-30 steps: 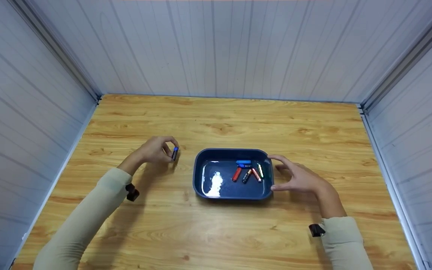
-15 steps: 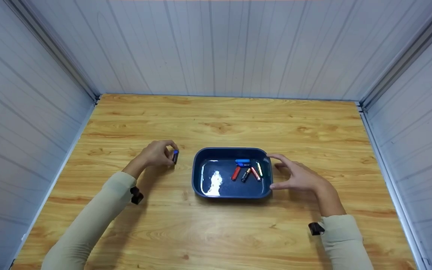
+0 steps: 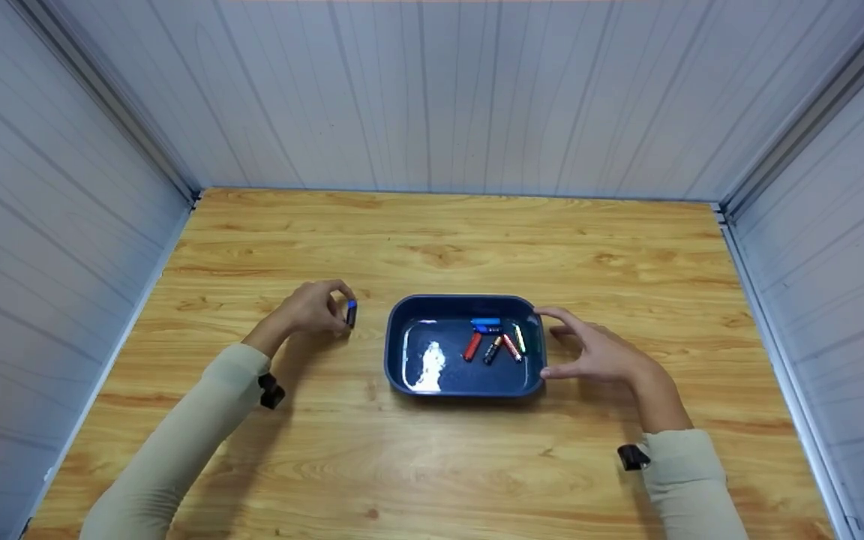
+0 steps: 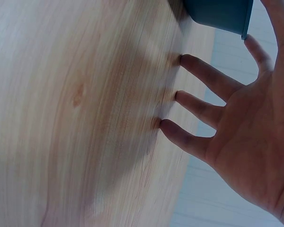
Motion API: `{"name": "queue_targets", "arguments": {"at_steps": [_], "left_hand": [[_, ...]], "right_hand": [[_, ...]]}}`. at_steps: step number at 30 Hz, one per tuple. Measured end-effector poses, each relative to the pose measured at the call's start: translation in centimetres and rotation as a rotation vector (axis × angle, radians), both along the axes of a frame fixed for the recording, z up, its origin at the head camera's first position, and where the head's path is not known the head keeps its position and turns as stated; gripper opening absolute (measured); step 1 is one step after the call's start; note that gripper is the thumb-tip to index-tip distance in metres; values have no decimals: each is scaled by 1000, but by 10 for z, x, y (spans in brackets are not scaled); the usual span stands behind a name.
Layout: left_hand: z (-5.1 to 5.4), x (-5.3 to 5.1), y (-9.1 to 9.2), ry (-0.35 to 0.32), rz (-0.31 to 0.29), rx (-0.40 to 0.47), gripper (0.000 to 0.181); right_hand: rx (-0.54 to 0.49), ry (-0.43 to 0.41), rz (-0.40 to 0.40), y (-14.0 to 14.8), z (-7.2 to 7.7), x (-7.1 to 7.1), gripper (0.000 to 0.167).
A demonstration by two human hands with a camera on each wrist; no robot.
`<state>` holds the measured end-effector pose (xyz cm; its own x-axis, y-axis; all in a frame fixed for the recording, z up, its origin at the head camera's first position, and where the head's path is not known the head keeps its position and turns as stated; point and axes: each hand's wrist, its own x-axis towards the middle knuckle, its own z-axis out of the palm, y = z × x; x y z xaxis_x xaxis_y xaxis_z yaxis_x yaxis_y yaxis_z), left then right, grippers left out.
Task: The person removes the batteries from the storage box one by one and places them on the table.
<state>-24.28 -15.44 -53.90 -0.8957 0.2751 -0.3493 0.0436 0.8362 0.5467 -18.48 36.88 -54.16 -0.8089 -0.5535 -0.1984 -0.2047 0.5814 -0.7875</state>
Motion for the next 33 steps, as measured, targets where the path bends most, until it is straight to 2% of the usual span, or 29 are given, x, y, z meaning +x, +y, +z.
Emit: {"name": "queue_targets", "arguments": {"at_steps": [9,14,19,23,33], "left_hand": [[15,-8,-4,-23,-15,-23,62],[17,-10,-5,-36,-12,-42,62],[20,-10,-3,-24,-24,-40,62],[27,-12,1,-11,-32,-24,62],[47,-18,28,61,-144,-24,64]], "right_hand": [[16,-8,-6,1,0,1,98],[5,-7,5,1,-1,0,98],[6,2,4,0,0,1,99],[16,1,-1,0,1,1,100],[9,15,2,0,-2,0,99]]}}
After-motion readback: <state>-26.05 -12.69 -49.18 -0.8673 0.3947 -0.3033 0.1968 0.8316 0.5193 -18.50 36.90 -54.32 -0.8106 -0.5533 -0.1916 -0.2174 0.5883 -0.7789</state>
